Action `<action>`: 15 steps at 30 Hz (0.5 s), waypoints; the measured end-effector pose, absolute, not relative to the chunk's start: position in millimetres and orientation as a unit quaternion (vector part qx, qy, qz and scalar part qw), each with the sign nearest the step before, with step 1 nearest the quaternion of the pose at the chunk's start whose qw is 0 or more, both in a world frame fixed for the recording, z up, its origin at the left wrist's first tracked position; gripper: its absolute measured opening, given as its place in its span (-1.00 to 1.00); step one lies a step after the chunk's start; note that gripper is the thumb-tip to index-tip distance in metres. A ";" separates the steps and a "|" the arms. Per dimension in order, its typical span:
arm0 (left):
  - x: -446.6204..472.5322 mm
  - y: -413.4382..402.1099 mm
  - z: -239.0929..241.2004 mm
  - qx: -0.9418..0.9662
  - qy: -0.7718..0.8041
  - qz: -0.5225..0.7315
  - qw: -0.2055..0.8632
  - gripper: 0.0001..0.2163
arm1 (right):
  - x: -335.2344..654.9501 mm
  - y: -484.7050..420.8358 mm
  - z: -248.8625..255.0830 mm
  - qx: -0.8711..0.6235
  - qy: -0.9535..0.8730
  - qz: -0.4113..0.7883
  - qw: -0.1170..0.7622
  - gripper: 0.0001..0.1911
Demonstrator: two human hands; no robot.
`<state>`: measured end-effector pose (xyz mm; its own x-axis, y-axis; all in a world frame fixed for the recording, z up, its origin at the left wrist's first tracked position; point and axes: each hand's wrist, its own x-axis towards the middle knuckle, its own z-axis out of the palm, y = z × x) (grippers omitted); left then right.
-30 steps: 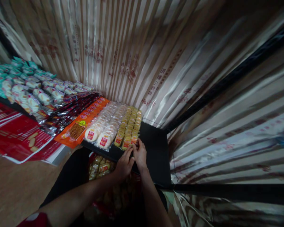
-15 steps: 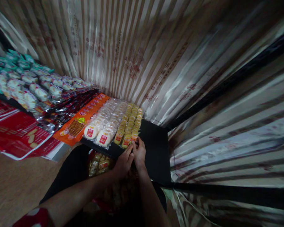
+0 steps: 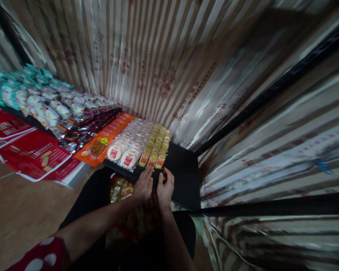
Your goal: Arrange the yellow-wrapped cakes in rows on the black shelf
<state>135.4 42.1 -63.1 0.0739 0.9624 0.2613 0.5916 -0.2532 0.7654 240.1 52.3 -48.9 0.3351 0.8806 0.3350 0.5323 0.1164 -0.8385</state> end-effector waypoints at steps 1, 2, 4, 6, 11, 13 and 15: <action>134.8 42.0 -60.6 0.691 0.563 0.381 0.248 -0.62 | 237.7 42.8 -49.0 -0.640 -0.547 0.181 0.508 -0.61; 133.8 41.2 -58.0 0.688 0.565 0.379 0.253 -0.63 | 235.3 32.2 -50.5 -0.638 -0.543 0.197 0.509 -0.61; 130.2 36.6 -53.5 0.682 0.566 0.384 0.257 -0.66 | 231.1 8.8 -57.6 -0.634 -0.538 0.242 0.500 -0.62; 124.2 27.2 -51.7 0.682 0.558 0.397 0.256 -0.69 | 228.8 -14.1 -68.7 -0.636 -0.541 0.278 0.475 -0.62; 107.7 -11.2 -70.1 0.703 0.538 0.348 0.308 -0.74 | 232.3 -42.1 -92.6 -0.696 -0.604 0.291 0.258 -0.64; 104.4 -23.1 -83.6 0.703 0.557 0.286 0.336 -0.75 | 234.6 -38.7 -97.0 -0.714 -0.620 0.293 0.139 -0.63; 103.6 -28.5 -95.2 0.700 0.580 0.223 0.351 -0.77 | 236.0 -30.0 -100.1 -0.717 -0.633 0.283 0.067 -0.61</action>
<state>103.6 -28.5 -95.2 0.2278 0.9691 -0.0947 0.6552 -0.0806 0.7512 236.0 -30.0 -100.1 0.0374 0.9462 -0.3215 0.8703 -0.1889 -0.4548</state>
